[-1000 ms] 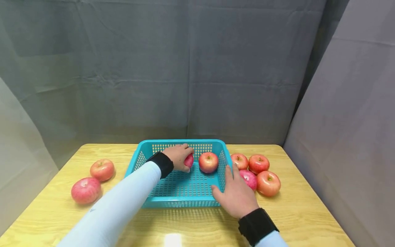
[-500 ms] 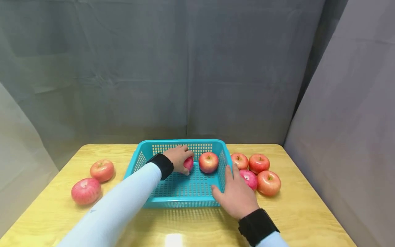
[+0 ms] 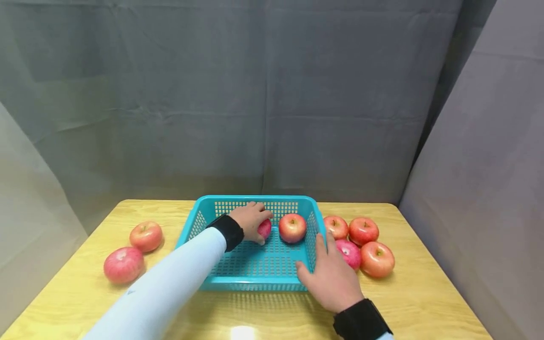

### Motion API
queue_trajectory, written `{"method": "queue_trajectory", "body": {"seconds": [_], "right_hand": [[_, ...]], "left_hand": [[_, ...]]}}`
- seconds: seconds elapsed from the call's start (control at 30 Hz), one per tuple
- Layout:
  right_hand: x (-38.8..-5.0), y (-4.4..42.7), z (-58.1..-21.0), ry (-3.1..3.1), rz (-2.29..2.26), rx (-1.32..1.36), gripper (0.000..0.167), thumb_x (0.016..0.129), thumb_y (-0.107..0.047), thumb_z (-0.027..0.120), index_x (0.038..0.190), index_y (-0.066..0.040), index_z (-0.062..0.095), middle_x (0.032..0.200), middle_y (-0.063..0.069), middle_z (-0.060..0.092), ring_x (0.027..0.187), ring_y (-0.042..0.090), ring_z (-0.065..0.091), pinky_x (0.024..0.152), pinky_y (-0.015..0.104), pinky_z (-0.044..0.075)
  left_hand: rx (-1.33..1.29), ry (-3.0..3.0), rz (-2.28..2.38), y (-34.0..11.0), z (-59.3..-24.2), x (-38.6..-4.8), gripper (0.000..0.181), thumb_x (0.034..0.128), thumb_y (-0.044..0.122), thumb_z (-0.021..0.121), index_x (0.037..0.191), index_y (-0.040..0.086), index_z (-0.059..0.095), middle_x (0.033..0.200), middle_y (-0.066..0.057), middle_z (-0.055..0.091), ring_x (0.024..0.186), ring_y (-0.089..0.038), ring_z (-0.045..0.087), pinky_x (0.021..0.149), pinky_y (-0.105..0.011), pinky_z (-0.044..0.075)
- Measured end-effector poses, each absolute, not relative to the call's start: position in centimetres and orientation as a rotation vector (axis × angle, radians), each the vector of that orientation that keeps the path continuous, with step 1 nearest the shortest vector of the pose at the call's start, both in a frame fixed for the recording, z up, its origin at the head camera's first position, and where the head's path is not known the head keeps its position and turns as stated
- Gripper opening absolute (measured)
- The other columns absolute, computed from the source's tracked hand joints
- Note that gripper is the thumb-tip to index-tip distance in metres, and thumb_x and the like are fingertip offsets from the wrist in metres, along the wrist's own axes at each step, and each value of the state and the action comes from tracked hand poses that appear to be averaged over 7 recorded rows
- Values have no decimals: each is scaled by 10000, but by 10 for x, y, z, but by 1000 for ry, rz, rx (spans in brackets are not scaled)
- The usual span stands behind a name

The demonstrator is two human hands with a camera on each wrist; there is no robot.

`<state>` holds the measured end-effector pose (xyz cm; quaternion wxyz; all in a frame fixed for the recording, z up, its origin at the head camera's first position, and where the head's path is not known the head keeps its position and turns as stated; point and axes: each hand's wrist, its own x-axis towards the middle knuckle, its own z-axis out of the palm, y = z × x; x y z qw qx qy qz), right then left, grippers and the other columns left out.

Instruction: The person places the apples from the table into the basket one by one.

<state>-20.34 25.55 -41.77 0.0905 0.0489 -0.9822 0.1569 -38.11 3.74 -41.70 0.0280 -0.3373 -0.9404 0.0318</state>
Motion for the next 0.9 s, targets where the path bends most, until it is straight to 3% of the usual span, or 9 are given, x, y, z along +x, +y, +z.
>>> {"method": "queue_trajectory", "body": {"seconds": [0.4,0.67,0.9], "right_hand": [[-204,251,-423,-2933,473,140,939,974,-607,521,1550,91,269,1619,304,165,1342,507,429,874,594,531],[-211,254,-424,-2936,468,160,957,969,-631,511,1546,94,274,1610,322,171,1296,517,477,835,585,542],[-224,265,-424,-2946,434,111,978,959,-661,493,1532,106,294,1587,351,187,1238,548,504,822,623,532]], "left_hand": [[-1049,-2862,137,24,-415,-379,789,744,543,853,1430,287,558,1362,-16,550,1230,-233,494,904,-417,540],[-856,-2872,149,-24,-375,-379,776,800,606,773,1462,279,532,1348,-18,559,1242,-229,505,927,-397,534],[-740,-2902,113,-72,-367,-384,788,835,639,718,1473,217,528,1396,-89,555,1257,-316,518,959,-493,514]]}}
